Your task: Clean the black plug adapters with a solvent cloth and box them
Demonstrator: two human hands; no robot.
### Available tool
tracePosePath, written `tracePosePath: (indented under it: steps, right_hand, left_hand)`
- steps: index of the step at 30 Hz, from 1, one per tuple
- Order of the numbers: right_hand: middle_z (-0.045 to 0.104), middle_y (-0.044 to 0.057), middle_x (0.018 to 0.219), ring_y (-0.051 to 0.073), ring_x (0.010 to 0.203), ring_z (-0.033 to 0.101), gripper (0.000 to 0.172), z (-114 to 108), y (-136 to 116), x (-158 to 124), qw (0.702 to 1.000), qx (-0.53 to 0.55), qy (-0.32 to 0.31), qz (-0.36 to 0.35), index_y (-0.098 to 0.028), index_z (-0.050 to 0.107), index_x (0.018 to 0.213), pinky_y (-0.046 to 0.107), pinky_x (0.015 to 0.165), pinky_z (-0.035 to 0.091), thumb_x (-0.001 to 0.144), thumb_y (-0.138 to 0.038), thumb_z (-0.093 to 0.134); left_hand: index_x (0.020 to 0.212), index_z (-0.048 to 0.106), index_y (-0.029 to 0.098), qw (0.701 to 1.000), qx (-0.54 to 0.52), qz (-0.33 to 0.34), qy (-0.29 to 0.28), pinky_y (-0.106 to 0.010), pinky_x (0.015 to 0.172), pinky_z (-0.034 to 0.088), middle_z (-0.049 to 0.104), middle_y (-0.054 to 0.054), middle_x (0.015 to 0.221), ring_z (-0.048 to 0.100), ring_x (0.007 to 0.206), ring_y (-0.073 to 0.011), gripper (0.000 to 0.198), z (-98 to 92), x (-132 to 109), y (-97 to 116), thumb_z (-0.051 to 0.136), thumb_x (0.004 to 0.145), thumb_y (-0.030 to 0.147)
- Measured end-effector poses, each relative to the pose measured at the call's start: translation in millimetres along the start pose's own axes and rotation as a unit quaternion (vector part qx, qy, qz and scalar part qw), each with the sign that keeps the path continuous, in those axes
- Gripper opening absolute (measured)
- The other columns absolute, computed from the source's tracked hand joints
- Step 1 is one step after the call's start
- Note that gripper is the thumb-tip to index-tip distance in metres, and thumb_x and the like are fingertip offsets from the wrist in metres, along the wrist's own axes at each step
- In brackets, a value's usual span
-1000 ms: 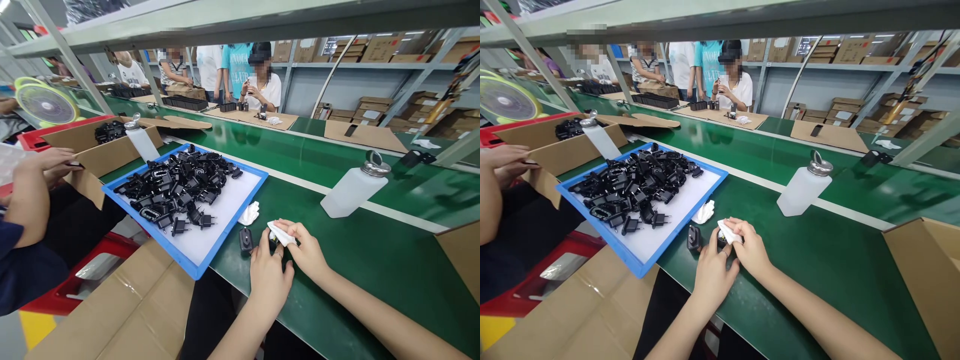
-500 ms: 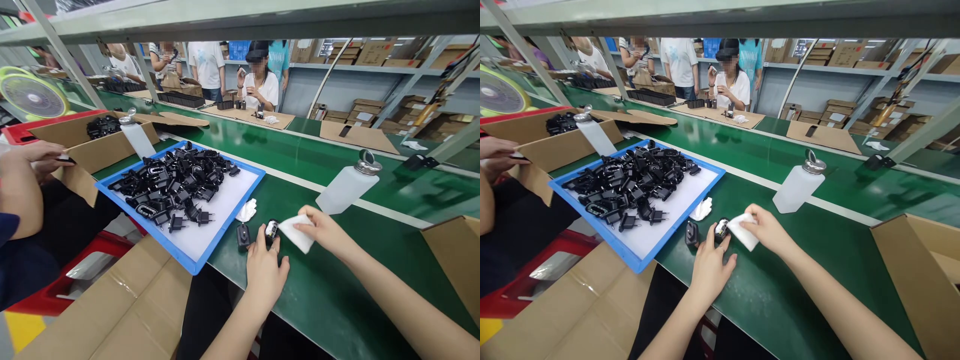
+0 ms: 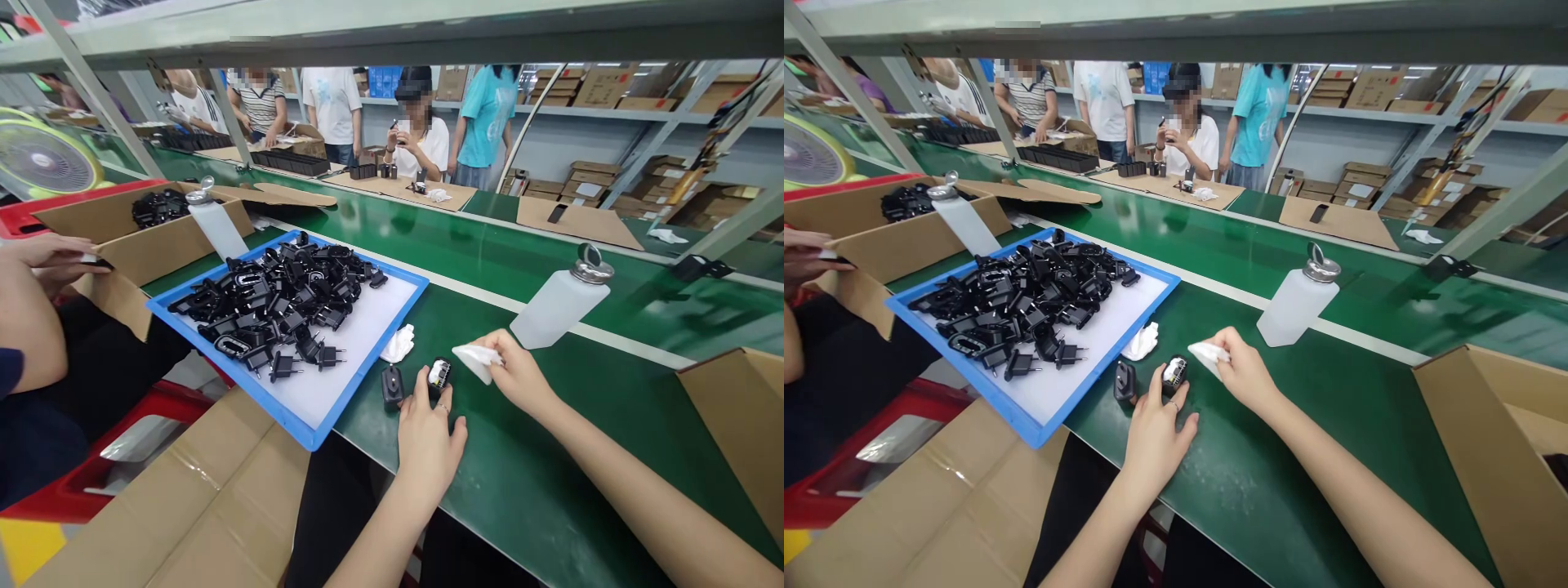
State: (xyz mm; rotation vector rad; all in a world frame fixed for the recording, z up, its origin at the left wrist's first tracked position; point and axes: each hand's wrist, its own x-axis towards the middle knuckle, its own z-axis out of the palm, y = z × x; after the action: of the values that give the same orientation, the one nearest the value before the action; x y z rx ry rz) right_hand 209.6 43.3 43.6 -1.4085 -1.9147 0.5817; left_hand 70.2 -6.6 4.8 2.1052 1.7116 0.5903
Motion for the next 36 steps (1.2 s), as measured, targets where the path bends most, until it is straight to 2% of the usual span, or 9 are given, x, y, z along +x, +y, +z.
tracePosePath:
  steps: [3, 7, 9, 14, 18, 24, 28, 32, 36]
  right_hand:
    - [0.059, 0.003, 0.086, 0.016, 0.073, 0.054, 0.013, 5.4, -4.5, 8.8, 0.999, 0.035, 0.017, 0.013, -0.022, 0.028, 0.067, 0.028, 0.058, 0.039, 0.065, -0.011, 0.033]
    - [0.058, 0.002, 0.089, 0.017, 0.086, 0.051, 0.017, 12.2, -5.8, 6.0, 0.994, 0.018, -0.077, -0.078, -0.022, 0.030, 0.066, 0.030, 0.066, 0.038, 0.062, -0.006, 0.030]
    - [0.058, 0.003, 0.088, 0.017, 0.083, 0.051, 0.016, 8.2, -1.6, 1.1, 0.992, -0.001, -0.084, -0.091, -0.022, 0.030, 0.065, 0.030, 0.065, 0.038, 0.062, -0.006, 0.030]
    - [0.059, 0.002, 0.081, 0.016, 0.071, 0.053, 0.015, -5.7, 6.2, 2.5, 0.995, 0.070, -0.066, -0.006, -0.022, 0.030, 0.067, 0.027, 0.055, 0.039, 0.061, -0.008, 0.032]
    - [0.059, 0.003, 0.085, 0.016, 0.077, 0.054, 0.015, 2.4, -1.9, 13.2, 0.988, 0.151, -0.030, 0.011, -0.022, 0.029, 0.067, 0.027, 0.058, 0.040, 0.061, -0.008, 0.032]
    - [0.058, 0.002, 0.086, 0.017, 0.082, 0.052, 0.017, 6.2, -3.0, 3.0, 0.994, 0.024, -0.087, -0.062, -0.022, 0.033, 0.065, 0.031, 0.066, 0.038, 0.059, -0.007, 0.031]
    - [0.055, 0.000, 0.072, 0.015, 0.066, 0.051, 0.012, -7.0, 13.6, -1.4, 0.995, 0.042, -0.088, 0.025, -0.021, 0.034, 0.066, 0.027, 0.056, 0.038, 0.059, -0.012, 0.033]
    - [0.041, -0.006, 0.050, 0.010, 0.041, 0.038, 0.010, -13.2, 29.6, 10.2, 0.981, 0.089, -0.094, 0.147, -0.021, 0.035, 0.064, 0.020, 0.036, 0.028, 0.060, -0.028, 0.042]
    - [0.044, -0.003, 0.050, 0.013, 0.044, 0.043, 0.011, -15.9, 37.4, 28.9, 0.977, 0.018, -0.170, 0.128, -0.021, 0.041, 0.061, 0.024, 0.038, 0.034, 0.057, -0.031, 0.044]
  left_hand:
    - [0.107, 0.049, 0.023, 1.000, 0.006, -0.005, -0.004, -0.039, 0.083, 0.034, 0.023, -0.006, 0.126, 0.046, 0.090, -0.0226, 0.039, 0.1, 0.2, -0.1, 0.043, 0.069, 0.028]
    - [0.106, 0.049, 0.022, 1.000, -0.001, -0.001, -0.003, -0.039, 0.084, 0.033, 0.023, -0.007, 0.126, 0.045, 0.094, -0.0232, 0.038, -0.8, 0.0, 0.1, 0.042, 0.070, 0.028]
    - [0.106, 0.049, 0.020, 1.000, -0.004, 0.006, -0.002, -0.038, 0.085, 0.033, 0.023, -0.008, 0.126, 0.043, 0.097, -0.0236, 0.038, -1.1, -0.2, 0.0, 0.040, 0.071, 0.029]
    - [0.107, 0.049, 0.020, 1.000, -0.012, 0.005, -0.002, -0.038, 0.085, 0.033, 0.022, -0.007, 0.127, 0.043, 0.098, -0.0239, 0.038, -0.8, -0.3, -0.3, 0.040, 0.071, 0.029]
    - [0.107, 0.049, 0.021, 1.000, -0.012, -0.002, -0.005, -0.038, 0.085, 0.033, 0.023, -0.006, 0.127, 0.043, 0.098, -0.0238, 0.039, -1.0, -0.2, 0.0, 0.042, 0.070, 0.028]
    - [0.106, 0.050, 0.020, 1.000, -0.017, 0.009, 0.000, -0.038, 0.084, 0.034, 0.023, -0.007, 0.126, 0.043, 0.098, -0.0242, 0.038, -1.9, 0.1, -0.2, 0.041, 0.070, 0.029]
    - [0.106, 0.050, 0.020, 1.000, -0.020, 0.004, 0.002, -0.039, 0.084, 0.034, 0.023, -0.007, 0.127, 0.044, 0.096, -0.0246, 0.038, -0.8, 0.0, -0.1, 0.041, 0.070, 0.029]
    - [0.105, 0.051, 0.019, 0.999, -0.045, 0.004, 0.004, -0.039, 0.086, 0.033, 0.026, -0.007, 0.126, 0.042, 0.099, -0.0246, 0.038, -0.9, -1.7, 0.2, 0.041, 0.070, 0.029]
    - [0.095, 0.058, 0.022, 0.994, -0.109, -0.008, 0.007, -0.040, 0.088, 0.033, 0.033, -0.003, 0.124, 0.043, 0.099, -0.0242, 0.032, -7.7, -3.2, -3.1, 0.045, 0.068, 0.030]
